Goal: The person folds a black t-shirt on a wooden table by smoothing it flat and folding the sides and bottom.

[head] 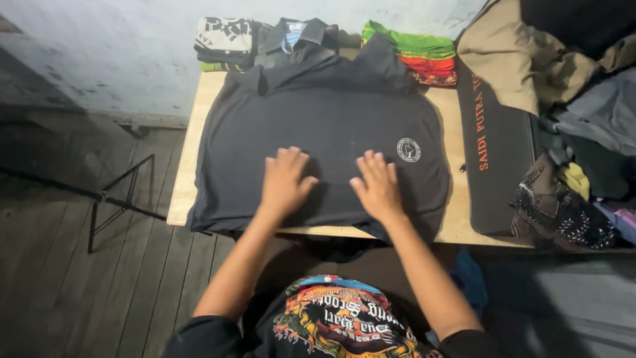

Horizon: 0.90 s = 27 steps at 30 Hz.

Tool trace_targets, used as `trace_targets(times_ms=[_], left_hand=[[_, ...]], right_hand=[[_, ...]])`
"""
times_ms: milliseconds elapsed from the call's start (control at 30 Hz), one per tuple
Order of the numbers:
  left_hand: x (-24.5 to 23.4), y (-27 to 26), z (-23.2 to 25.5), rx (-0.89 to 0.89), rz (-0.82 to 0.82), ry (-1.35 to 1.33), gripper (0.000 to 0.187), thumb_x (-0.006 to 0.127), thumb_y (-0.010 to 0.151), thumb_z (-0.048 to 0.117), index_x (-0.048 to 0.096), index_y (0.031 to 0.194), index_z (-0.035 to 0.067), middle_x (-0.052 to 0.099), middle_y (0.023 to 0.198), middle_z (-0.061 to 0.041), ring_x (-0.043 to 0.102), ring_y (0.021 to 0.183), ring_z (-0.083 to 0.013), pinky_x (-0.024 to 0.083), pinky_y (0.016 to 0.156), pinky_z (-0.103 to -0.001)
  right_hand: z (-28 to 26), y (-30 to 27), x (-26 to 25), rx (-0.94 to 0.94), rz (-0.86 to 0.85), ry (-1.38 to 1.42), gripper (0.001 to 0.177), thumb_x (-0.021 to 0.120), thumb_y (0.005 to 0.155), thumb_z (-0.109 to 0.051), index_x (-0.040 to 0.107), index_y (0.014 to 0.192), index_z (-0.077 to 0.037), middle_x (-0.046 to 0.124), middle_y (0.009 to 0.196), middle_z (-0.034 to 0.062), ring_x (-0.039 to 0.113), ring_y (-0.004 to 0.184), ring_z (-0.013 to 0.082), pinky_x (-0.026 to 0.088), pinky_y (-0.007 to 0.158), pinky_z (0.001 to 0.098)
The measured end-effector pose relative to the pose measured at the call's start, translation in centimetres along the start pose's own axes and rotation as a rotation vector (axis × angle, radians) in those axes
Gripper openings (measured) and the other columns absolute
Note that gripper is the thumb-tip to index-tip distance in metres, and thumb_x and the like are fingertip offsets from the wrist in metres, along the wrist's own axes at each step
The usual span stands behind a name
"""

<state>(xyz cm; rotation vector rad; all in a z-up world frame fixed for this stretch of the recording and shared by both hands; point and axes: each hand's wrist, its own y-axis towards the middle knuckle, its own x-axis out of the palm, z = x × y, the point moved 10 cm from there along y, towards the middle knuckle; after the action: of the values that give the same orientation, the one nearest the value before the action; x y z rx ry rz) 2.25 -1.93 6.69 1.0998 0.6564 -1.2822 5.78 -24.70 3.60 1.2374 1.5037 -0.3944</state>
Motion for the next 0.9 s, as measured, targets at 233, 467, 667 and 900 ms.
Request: trace_targets(times_ms=[233, 467, 667, 900], left_hand=[[2.7, -1.9, 0.7, 0.072, -0.044, 0.040, 0.075, 0.065, 0.091, 0.055, 0.049, 0.150, 0.011, 0.040, 0.161, -0.014, 0.033, 0.149, -0.0365, 0.025, 0.119, -0.059], [-4.3, -4.6, -6.0, 0.167, 0.022, 0.105, 0.064, 0.072, 0.087, 0.045, 0.061, 0.140, 0.009, 0.056, 0.150, -0.012, 0.047, 0.141, -0.0341, 0.036, 0.114, -0.053], [-5.8, -6.9, -11.2, -0.150, -0.389, 0.061, 0.053, 0.093, 0.058, 0.048, 0.072, 0.087, 0.009, 0.066, 0.098, -0.007, 0.063, 0.104, -0.0284, 0.052, 0.093, -0.041], [-5.7, -6.6, -11.1, 0.002, -0.418, -0.171, 0.033, 0.092, 0.051, 0.026, 0.077, 0.076, 0.012, 0.069, 0.089, -0.007, 0.064, 0.095, -0.0282, 0.053, 0.085, -0.040]], right_hand=[[1.0, -3.1, -1.5, 0.018, -0.106, -0.088, 0.064, 0.059, 0.099, -0.045, 0.050, 0.150, -0.007, 0.041, 0.161, 0.0186, 0.031, 0.151, 0.0376, 0.023, 0.121, 0.0556], [6.0, -8.0, -9.2, 0.080, 0.043, -0.067, 0.057, 0.062, 0.097, -0.046, 0.062, 0.138, -0.006, 0.055, 0.151, 0.0159, 0.047, 0.143, 0.0363, 0.036, 0.115, 0.0521], [8.9, -10.8, -11.5, 0.498, -0.146, -0.241, 0.059, 0.073, 0.082, -0.064, 0.071, 0.091, -0.006, 0.073, 0.097, 0.0123, 0.070, 0.095, 0.0331, 0.056, 0.083, 0.0452], [14.2, -13.6, -7.9, 0.738, -0.421, -0.150, 0.056, 0.079, 0.077, -0.058, 0.071, 0.078, -0.002, 0.073, 0.080, 0.0175, 0.072, 0.079, 0.0344, 0.057, 0.074, 0.0458]])
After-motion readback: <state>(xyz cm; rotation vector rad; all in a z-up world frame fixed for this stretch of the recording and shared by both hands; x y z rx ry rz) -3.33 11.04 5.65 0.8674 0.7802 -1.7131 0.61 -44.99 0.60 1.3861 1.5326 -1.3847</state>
